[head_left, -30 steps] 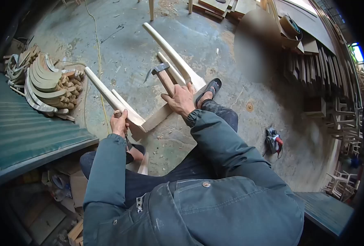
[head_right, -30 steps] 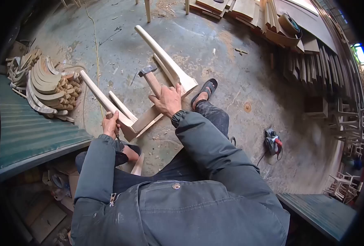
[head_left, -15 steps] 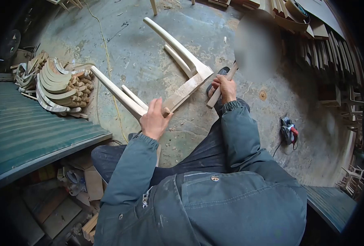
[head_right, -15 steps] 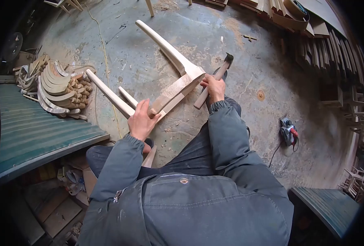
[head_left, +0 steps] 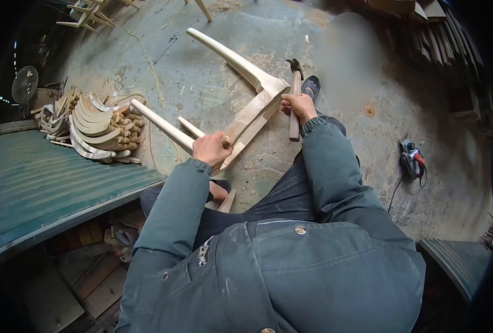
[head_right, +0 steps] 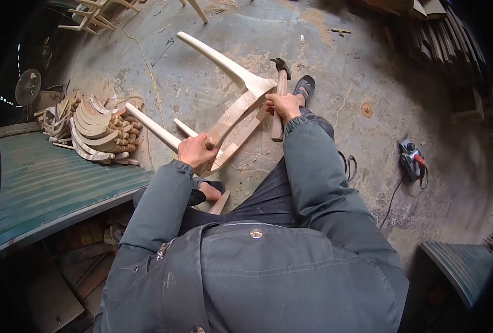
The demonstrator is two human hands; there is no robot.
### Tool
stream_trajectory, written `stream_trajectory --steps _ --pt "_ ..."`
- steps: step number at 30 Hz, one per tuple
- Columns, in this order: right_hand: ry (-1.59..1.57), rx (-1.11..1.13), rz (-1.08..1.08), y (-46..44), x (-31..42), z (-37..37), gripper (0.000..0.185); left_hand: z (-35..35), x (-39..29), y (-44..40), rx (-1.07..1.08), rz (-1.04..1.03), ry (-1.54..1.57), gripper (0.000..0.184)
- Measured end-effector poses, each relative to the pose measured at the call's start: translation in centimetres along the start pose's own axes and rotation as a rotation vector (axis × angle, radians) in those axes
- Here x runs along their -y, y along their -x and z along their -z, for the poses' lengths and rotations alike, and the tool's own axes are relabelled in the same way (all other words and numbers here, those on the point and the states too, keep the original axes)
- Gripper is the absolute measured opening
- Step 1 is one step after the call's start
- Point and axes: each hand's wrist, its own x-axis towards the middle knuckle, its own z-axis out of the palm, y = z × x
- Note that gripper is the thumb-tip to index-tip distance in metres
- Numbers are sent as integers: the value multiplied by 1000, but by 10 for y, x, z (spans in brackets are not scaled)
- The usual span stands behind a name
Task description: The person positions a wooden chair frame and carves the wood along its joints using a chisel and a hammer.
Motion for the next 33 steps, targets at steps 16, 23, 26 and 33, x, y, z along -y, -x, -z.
stream_trajectory --steps 16,23,26,33 --pt "-449 118 79 5 -14 21 29 -23 -26 75 -91 19 393 52" --pt "-601 341 147 70 -29 28 19 12 -15 79 -435 -214 512 37" --pt "-564 160 243 97 -37 30 16 49 -30 103 -573 -354 655 36" --pt "-500 92 291 145 -67 49 17 50 -66 93 -611 -474 671 50"
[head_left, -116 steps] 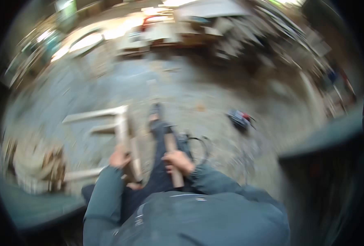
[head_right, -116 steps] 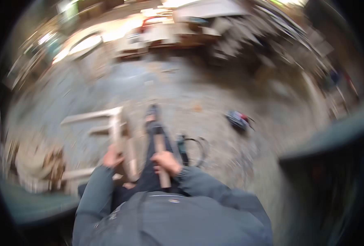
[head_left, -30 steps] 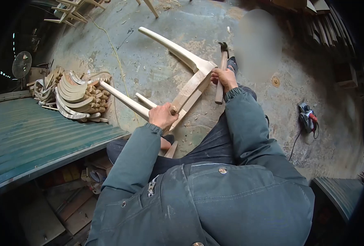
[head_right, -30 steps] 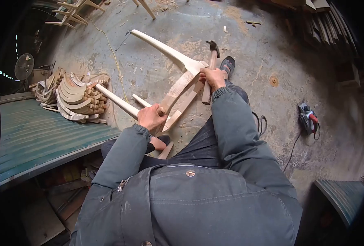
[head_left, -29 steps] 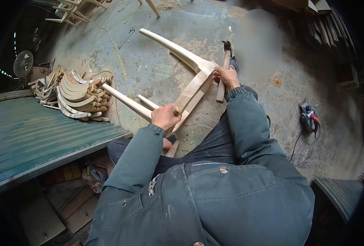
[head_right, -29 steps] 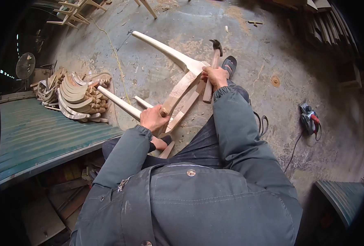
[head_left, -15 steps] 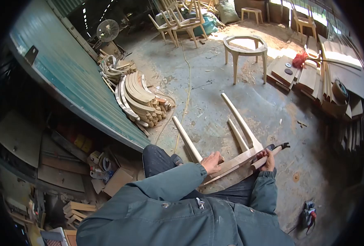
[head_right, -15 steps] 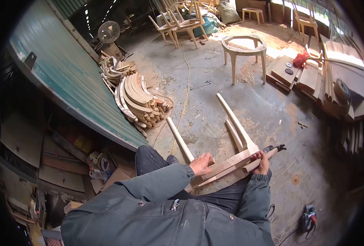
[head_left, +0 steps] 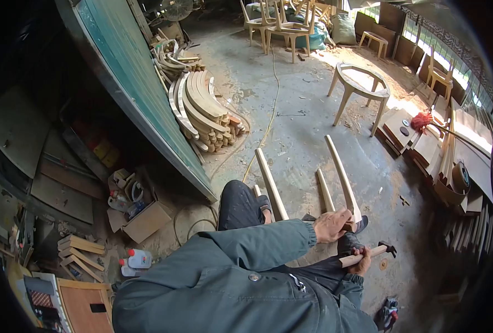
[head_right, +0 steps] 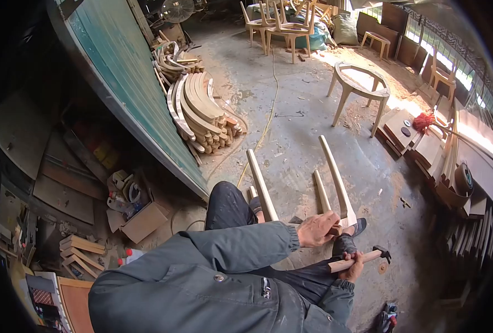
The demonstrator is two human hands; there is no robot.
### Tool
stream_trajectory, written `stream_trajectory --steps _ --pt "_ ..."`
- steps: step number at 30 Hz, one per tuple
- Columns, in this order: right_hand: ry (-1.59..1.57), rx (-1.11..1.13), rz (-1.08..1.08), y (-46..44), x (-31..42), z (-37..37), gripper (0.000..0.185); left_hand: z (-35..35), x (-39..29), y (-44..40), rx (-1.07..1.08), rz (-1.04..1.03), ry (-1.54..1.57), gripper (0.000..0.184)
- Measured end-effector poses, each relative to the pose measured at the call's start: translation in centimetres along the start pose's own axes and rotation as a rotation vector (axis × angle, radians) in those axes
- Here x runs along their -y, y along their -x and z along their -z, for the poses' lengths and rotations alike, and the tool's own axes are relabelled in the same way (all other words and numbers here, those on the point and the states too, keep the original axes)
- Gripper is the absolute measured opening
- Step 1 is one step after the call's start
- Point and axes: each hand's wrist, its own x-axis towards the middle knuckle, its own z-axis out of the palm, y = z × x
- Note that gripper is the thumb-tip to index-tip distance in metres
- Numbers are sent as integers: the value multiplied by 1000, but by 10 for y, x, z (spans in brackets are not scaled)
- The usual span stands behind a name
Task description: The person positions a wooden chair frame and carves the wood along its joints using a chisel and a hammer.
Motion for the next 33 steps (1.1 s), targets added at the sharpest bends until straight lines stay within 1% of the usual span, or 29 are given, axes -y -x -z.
stream_trajectory --steps 2,3,5,6,7,8,9,10,11,12,13,14,15,16,17,18,19,20,21,22,23,24,25,26,28,29,31,32,33 --pt "-22 8 -21 4 -1 1 17 -10 0 -1 41 -24 19 50" --pt "-49 20 -44 6 -1 4 17 -5 -3 2 62 -21 52 44" --pt "-49 46 -93 -4 -3 7 21 0 -6 12 18 19 -1 34" --pt "-22 5 -100 -15 -7 14 22 4 -5 18 -30 85 3 27" --pt "-50 96 -116 -31 -12 30 21 -1 8 25 -157 114 79 25" --pt "21 -56 -92 -19 -6 4 19 0 11 33 -294 275 269 29" --pt "18 26 -100 -18 -3 -2 16 -9 29 41 -511 335 361 25" --pt "34 -8 -115 -17 0 -14 13 -2 39 51 -604 517 582 24" --pt "71 -4 -111 -13 2 -27 13 8 46 55 -764 665 812 26" --pt "90 -28 -109 -14 1 -36 15 25 41 60 -893 843 989 31" --pt "88 -26 -108 -12 2 -48 26 29 61 74 -987 918 1079 33" --pt "128 -32 -101 -17 -1 -55 28 35 71 86 -1112 990 1197 29" --pt "237 -44 -91 -29 -7 -55 29 38 91 105 -1147 1091 1309 25" --pt "271 -45 0 -35 -13 -60 26 34 120 132 -1110 1176 1310 25" --pt "519 -4 62 -51 -11 -57 26 27 137 151 -1129 1204 1238 27" --pt "769 41 120 -68 -10 -56 28 24 138 155 -1065 1264 1141 27" --pt "861 -82 271 -72 -10 -71 33 20 138 156 -1004 1320 1045 30" --pt "934 -93 355 -92 -12 -73 36 16 140 155 -894 1391 951 37" --pt "1003 -99 437 -112 -14 -76 40 14 141 149 -817 1407 851 41" --pt "1056 -78 463 -123 -8 -84 41 15 137 137 -737 1422 751 44" --pt "1094 -54 415 -139 -6 -89 42 20 132 125 -608 1457 653 48" --pt "1134 -30 366 -153 -5 -93 43 20 142 119 -478 1446 560 47" --pt "1201 3 378 -165 -6 -95 42 16 154 117 -345 1429 470 46" --pt "1207 9 369 -174 -9 -97 42 3 174 121 -377 1348 412 44" --pt "1201 86 175 -190 -12 -99 43 -13 205 131 -512 1118 321 42" --pt "1162 129 97 -192 -11 -98 43 -14 220 135 -466 1200 304 39" --pt "1066 179 74 -188 -10 -91 44 -12 221 123 -543 1182 326 34" --pt "1003 191 54 -185 -10 -89 44 -5 216 113 -527 1214 375 30" --pt "1065 169 119 -186 -11 -85 45 -1 229 106 -547 1194 461 27"
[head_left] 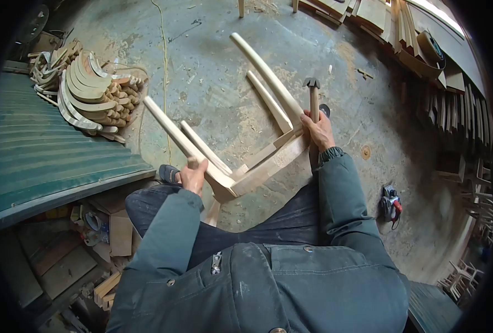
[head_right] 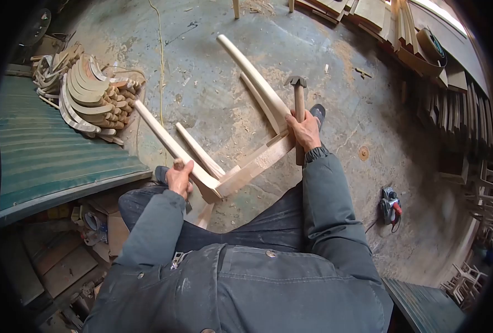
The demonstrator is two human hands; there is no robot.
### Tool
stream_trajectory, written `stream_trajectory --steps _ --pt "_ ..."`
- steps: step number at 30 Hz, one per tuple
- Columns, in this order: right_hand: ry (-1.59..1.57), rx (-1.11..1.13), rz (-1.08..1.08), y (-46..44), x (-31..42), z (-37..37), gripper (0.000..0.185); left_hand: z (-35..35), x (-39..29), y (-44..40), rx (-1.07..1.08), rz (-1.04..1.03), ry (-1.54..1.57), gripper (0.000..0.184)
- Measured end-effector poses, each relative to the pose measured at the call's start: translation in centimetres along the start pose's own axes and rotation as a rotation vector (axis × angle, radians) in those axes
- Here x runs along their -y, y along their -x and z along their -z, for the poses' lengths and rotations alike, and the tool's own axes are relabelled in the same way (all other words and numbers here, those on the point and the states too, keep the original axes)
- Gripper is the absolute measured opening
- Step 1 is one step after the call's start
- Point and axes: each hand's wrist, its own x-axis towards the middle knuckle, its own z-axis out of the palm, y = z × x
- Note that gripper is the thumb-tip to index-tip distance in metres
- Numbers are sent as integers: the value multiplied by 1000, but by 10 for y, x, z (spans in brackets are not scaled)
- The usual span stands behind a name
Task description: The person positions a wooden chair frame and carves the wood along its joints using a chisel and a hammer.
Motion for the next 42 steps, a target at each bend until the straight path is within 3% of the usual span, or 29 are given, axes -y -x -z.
stream_trajectory --steps 1,2,3,4,6,7,8,12,15,17,18,19,20,23,25,26,28,29,32,37,38,42 --pt "73 -40 37 3 -7 1 45 -1 -14 -17 -11 -10 -145 27" --pt "92 -62 18 7 -13 1 45 -7 -26 -35 21 -69 -35 28" --pt "84 -89 14 13 -19 0 44 -7 -66 -49 89 -12 -262 29" --pt "76 -114 19 24 -24 -3 44 -8 -55 -95 140 -106 -155 30" --pt "27 -42 -52 61 -7 -15 39 -9 -81 -166 181 -227 -447 35" --pt "28 -15 -104 79 2 -22 38 -13 -110 -179 193 -294 -529 47" --pt "5 49 -125 89 -11 -28 37 -21 -129 -195 131 -401 -604 45" --pt "-189 260 -293 138 13 -56 37 -43 -224 -139 5 -796 -547 46" --pt "199 113 -5 139 23 -55 31 -25 -230 -85 -180 -989 -286 53" --pt "374 15 197 120 34 -47 33 1 -196 -63 -255 -898 -60 57" --pt "415 22 262 107 47 -43 34 5 -178 -37 -266 -754 209 47" --pt "480 42 474 82 44 -37 38 12 -158 -22 -306 -516 266 41" --pt "592 90 551 55 40 -31 41 18 -137 -10 -341 -279 322 36" --pt "914 152 688 13 61 -29 44 13 -68 10 -144 78 397 33" --pt "1022 172 783 -9 64 -36 41 -8 -49 27 -24 135 257 41" --pt "1176 284 666 -20 69 -37 38 -17 -50 38 13 130 187 46" --pt "1176 375 643 -22 78 -39 36 -32 -43 37 -31 -260 347 48" --pt "1201 394 628 -22 81 -40 36 -27 -38 36 11 -144 336 52" --pt "1105 369 689 -15 75 -40 37 -20 -40 24 19 -93 343 51" --pt "1094 321 550 38 49 -48 38 26 -35 -35 208 -191 277 54" --pt "1088 283 605 51 37 -47 38 33 -35 -52 263 -234 241 54" --pt "1032 416 433 111 48 -66 35 61 -81 -82 442 -209 112 64"
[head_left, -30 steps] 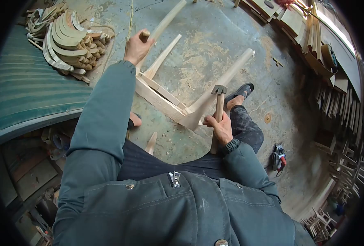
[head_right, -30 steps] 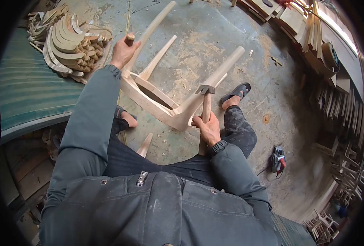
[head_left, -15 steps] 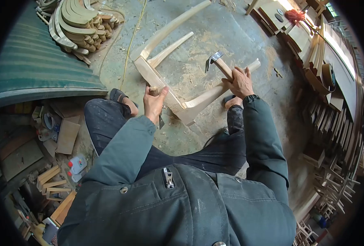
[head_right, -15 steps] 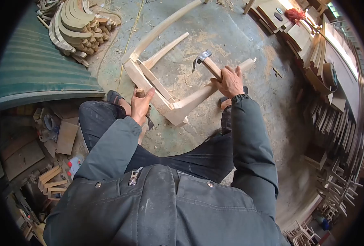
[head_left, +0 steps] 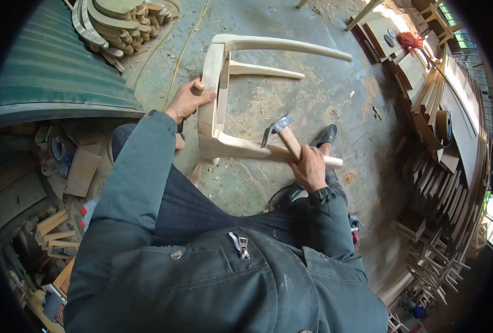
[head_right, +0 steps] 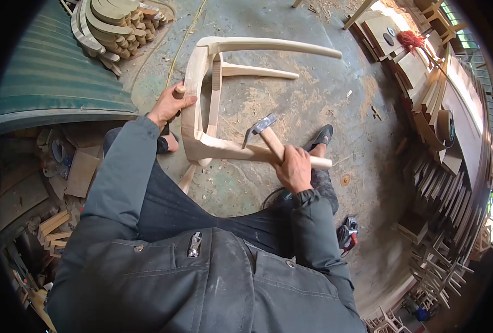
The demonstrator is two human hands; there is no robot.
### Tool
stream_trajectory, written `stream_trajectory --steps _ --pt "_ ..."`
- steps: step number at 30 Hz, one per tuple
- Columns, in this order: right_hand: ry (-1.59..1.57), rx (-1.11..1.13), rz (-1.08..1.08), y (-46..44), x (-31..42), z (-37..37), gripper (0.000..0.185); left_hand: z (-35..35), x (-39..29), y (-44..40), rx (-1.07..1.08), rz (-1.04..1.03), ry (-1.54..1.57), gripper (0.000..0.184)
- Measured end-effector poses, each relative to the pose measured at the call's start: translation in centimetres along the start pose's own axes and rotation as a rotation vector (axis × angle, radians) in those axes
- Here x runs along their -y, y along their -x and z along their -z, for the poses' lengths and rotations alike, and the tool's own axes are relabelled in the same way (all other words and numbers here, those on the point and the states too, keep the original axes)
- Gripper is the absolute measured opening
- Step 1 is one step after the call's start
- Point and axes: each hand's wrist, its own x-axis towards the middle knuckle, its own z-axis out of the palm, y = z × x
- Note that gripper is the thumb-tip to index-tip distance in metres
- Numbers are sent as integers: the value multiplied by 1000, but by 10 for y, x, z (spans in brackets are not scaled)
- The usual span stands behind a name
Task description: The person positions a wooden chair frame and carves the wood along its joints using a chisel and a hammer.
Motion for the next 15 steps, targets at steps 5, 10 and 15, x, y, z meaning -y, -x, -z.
stream_trajectory --steps 5,10,15 --pt "-92 30 -164 34 54 -32 38 19 -22 -56 275 -73 -186 78" --pt "-286 -75 -420 44 75 -59 42 11 -28 -86 385 -149 -346 74" --pt "-219 -81 -398 48 78 -64 41 -3 -45 -19 -307 -313 -707 57"
